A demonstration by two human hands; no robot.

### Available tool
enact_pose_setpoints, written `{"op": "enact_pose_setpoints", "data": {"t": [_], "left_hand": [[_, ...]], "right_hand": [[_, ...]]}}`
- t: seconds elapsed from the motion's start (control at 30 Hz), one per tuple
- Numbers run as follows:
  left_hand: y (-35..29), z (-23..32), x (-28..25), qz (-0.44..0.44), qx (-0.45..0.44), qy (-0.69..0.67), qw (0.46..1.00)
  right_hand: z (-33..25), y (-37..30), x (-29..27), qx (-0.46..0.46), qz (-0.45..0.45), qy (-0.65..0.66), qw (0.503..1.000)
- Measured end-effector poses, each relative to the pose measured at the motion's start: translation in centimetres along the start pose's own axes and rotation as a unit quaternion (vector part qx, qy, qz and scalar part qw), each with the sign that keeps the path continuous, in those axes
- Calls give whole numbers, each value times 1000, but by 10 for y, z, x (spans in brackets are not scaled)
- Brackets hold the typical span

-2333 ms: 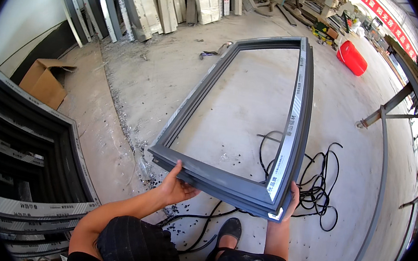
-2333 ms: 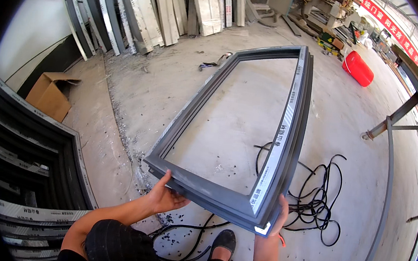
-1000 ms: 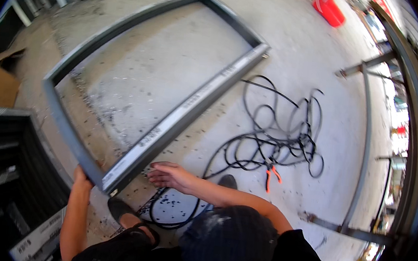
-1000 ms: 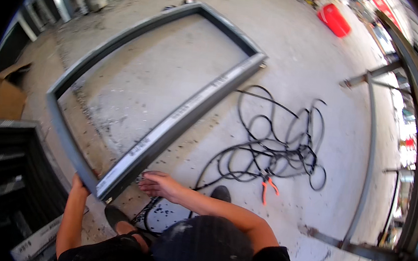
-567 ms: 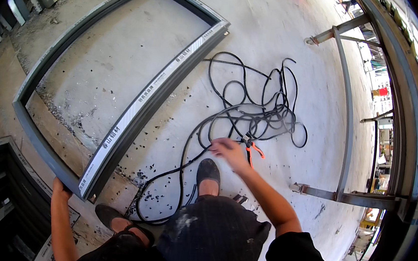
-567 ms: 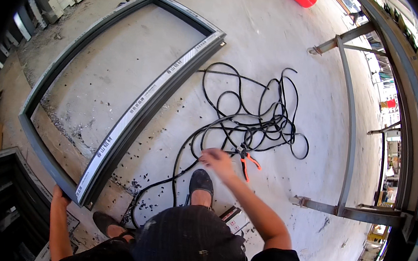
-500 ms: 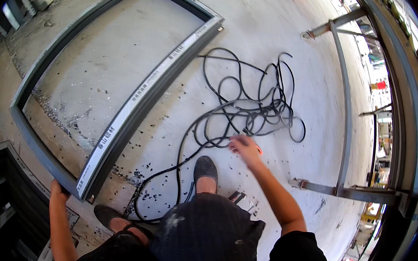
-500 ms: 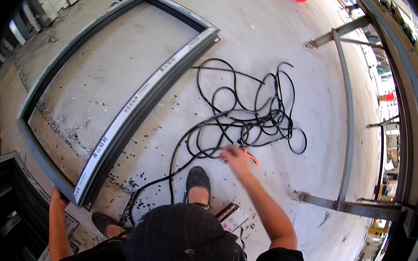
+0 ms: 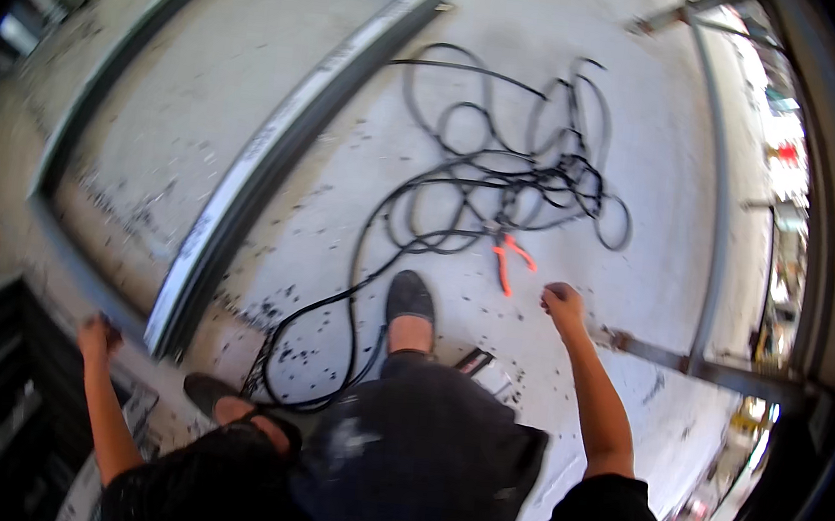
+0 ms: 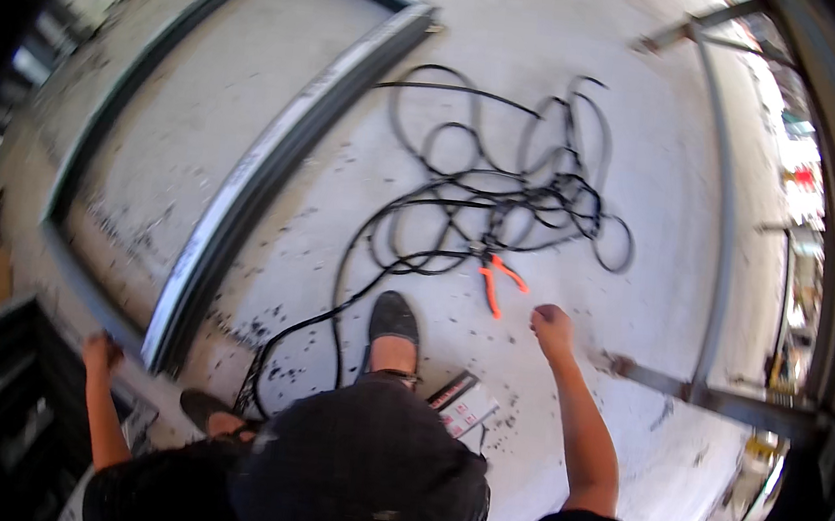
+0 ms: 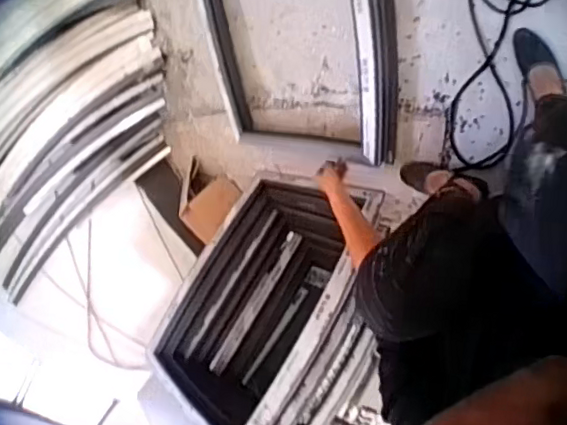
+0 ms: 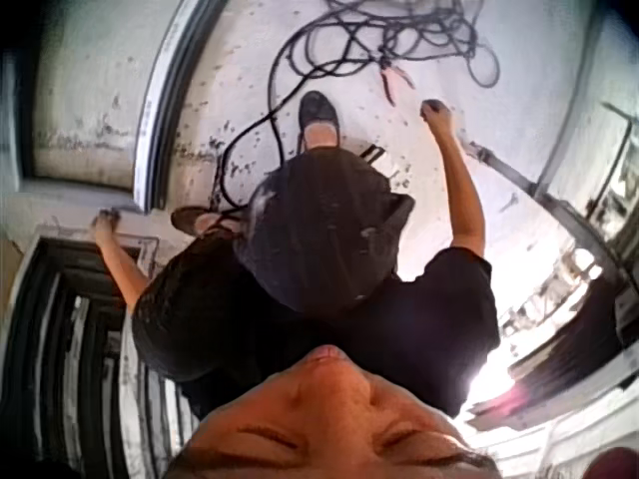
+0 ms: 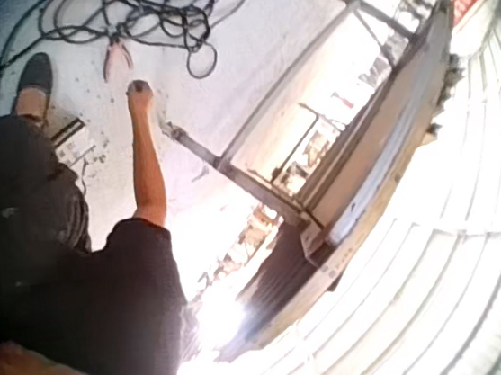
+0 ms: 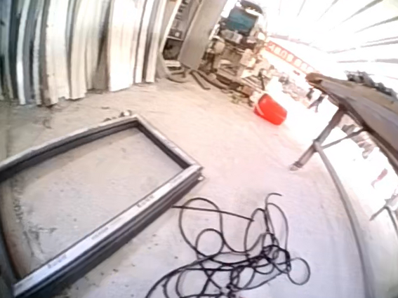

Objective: The person sits on the floor and installs a rubber seal into the groove of a metal window frame. They use pliers to cut the seal and press it into place along the frame's edges. The person then picks up a second frame and repeats the process of fitting the seal.

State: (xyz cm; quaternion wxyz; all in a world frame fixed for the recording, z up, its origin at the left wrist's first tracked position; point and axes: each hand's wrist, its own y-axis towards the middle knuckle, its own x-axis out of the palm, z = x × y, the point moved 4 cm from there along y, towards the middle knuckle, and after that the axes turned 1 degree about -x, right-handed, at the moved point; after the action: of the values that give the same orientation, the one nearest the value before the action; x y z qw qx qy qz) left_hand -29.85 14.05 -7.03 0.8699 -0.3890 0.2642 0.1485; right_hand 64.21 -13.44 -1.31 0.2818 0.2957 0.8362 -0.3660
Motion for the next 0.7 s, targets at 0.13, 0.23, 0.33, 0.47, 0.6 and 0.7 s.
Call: {"op": "enact_pose_setpoints", "data": {"t": [0.13, 0.23, 0.33, 0.47, 0.6, 0.7], "left_hand": [[-74, 127, -67, 61, 80, -104, 989], [-116, 176, -38, 57, 123, -100, 986], [-164, 178, -6, -39, 108, -71, 991], [-196, 159, 45, -89, 82, -65, 990], [-210, 138, 55, -113, 73, -65, 989], [-215, 133, 43, -108, 77, -74, 988]], "right_hand": [[-86, -20, 59, -155, -76, -82, 982], [-144, -37, 107, -275, -136, -88, 948], [-204, -75, 170, -366, -260, -106, 887], [-236, -113, 214, -496, -323, -223, 774], [-221, -134, 249, -515, -386, -323, 694], [-207, -156, 259, -517, -438, -412, 609]]}}
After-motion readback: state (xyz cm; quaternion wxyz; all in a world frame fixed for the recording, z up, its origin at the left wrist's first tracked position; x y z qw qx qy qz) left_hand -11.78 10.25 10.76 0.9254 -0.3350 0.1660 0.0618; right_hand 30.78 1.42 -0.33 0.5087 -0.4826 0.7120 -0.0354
